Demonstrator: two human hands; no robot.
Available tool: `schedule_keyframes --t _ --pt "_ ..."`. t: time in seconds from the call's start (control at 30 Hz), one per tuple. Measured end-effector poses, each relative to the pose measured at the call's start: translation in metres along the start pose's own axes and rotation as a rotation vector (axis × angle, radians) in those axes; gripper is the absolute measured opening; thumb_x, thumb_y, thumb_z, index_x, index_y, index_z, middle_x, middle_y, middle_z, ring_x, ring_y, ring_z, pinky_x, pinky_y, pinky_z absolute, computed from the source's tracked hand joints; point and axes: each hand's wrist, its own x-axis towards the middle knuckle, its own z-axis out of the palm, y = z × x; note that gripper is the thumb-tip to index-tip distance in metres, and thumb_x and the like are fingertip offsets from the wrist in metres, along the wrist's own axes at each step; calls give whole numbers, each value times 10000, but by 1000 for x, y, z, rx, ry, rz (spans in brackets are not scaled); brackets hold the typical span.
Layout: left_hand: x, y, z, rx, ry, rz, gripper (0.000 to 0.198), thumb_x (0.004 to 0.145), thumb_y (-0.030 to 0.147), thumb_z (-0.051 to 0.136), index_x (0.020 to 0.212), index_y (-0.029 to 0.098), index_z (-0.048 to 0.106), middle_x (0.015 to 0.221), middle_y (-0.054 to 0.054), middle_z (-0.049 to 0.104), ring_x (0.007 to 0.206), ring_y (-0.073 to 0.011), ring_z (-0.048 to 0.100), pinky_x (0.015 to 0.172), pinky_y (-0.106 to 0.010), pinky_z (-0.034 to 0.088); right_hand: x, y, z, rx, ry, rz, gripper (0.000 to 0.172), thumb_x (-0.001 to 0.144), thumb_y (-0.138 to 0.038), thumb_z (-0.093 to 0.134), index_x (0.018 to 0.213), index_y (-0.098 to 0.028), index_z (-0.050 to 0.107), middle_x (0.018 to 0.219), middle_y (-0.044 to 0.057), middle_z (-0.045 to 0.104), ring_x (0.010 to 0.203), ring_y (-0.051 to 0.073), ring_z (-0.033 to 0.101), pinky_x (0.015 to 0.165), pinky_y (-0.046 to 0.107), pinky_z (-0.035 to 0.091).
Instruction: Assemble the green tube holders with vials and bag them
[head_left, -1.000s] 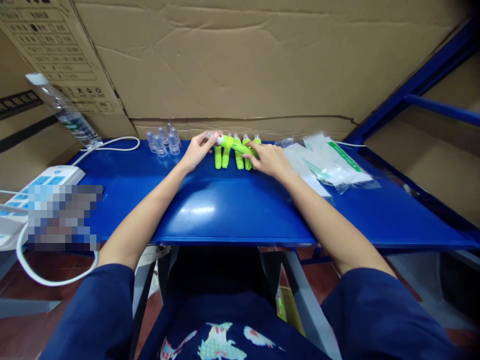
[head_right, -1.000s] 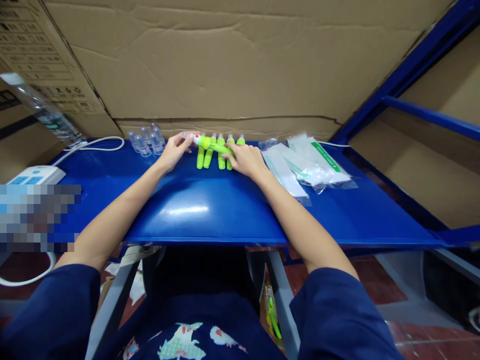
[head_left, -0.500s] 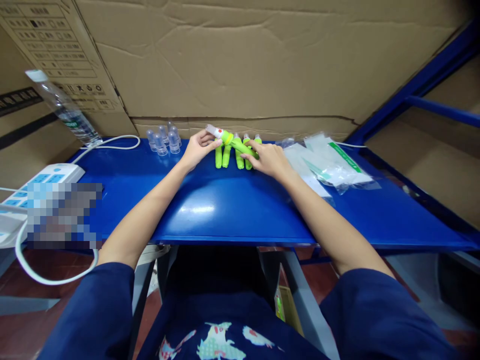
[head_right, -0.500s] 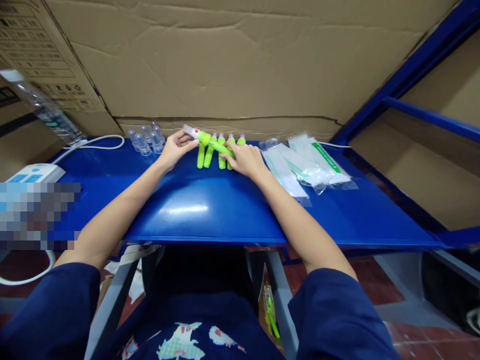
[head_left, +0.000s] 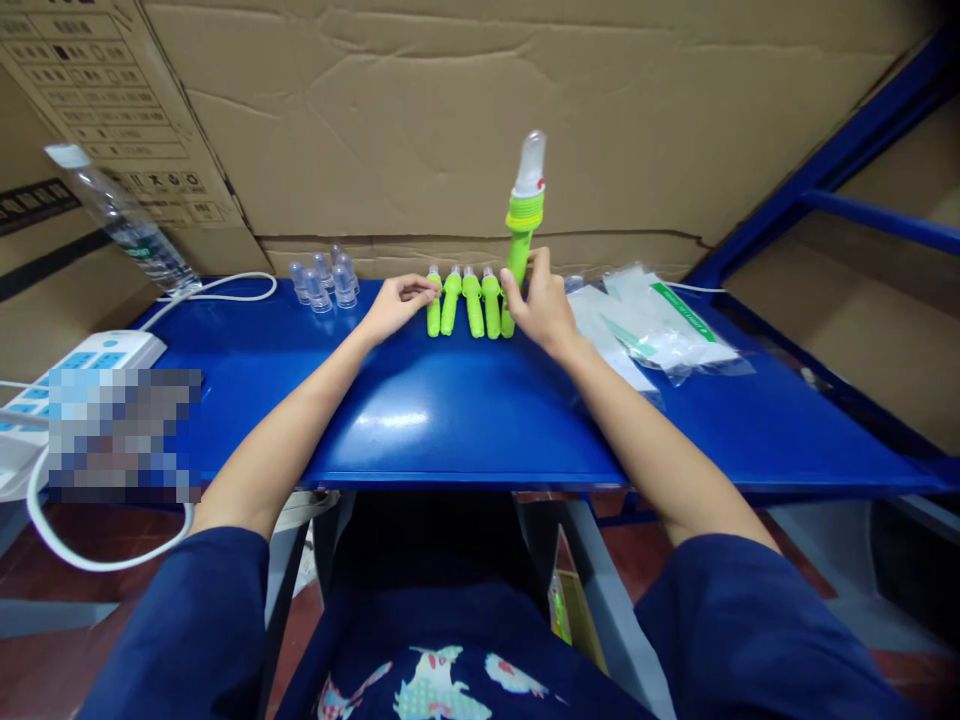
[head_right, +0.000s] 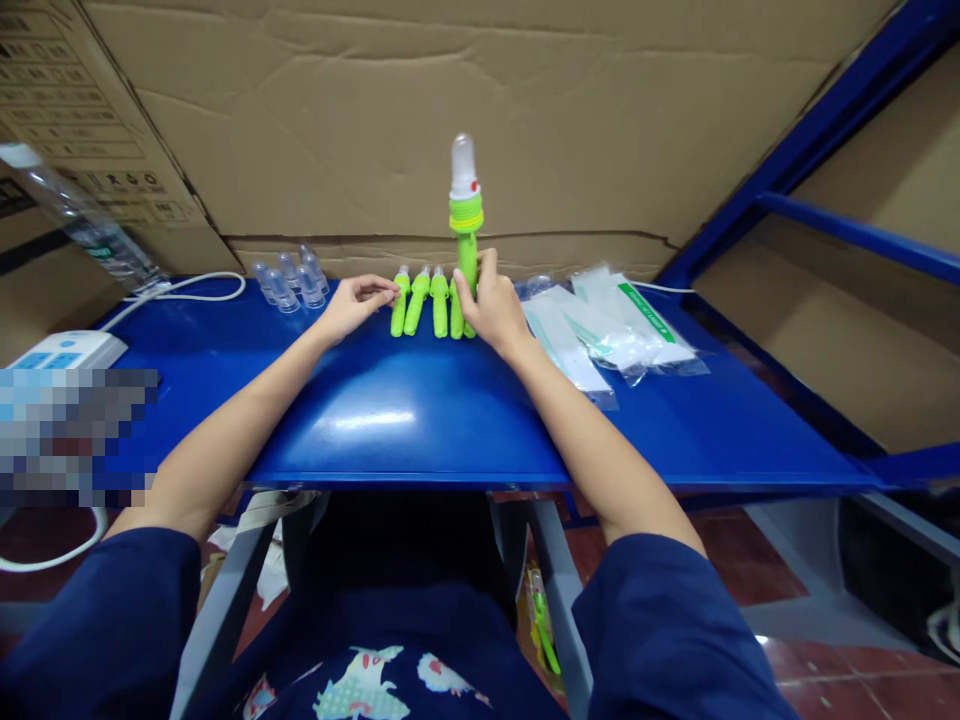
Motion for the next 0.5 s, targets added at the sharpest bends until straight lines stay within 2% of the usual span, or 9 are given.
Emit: schedule_keyframes --t 0.07,0.13,0.27,0.4,0.5 --pt "2 -1 -10 163 105 28 180 907 168 644 1031 151 774 1110 -108 825 1031 -226 780 1013 -380 588 3 5 1 64 18 48 586 1122 -591 286 1487 -176 480 1108 198 778 935 322 772 816 417 567" --pt "2 -2 -22 384 243 66 232 896 103 610 1056 169 765 1125 -104 810 1082 -254 765 1083 -434 548 6 12 3 121 36 99 584 1114 -603 306 1466 -171 481 1035 185 778 871 311 773 781 418 573" --pt "-2 -2 -45 680 450 70 341 862 70 632 1158 217 719 1301 -117 739 1340 -354 647 1232 -573 401 14 29 5 158 75 181 572 1098 -613 337 1386 -155 521 952 169 752 800 299 755 735 426 573" --pt "-6 -1 -57 793 512 35 378 837 69 637 1174 228 704 1350 -125 701 1391 -388 590 1227 -615 384 20 44 6 32 146 220 482 1052 -591 440 1188 -164 617 974 182 732 939 343 730 841 484 570" --pt "-8 -2 -59 844 516 -25 373 840 66 617 1167 222 705 1344 -133 694 1373 -387 597 1219 -628 387 22 48 6 -67 136 262 435 1030 -568 491 1077 -166 649 989 197 731 1034 376 705 924 523 551"
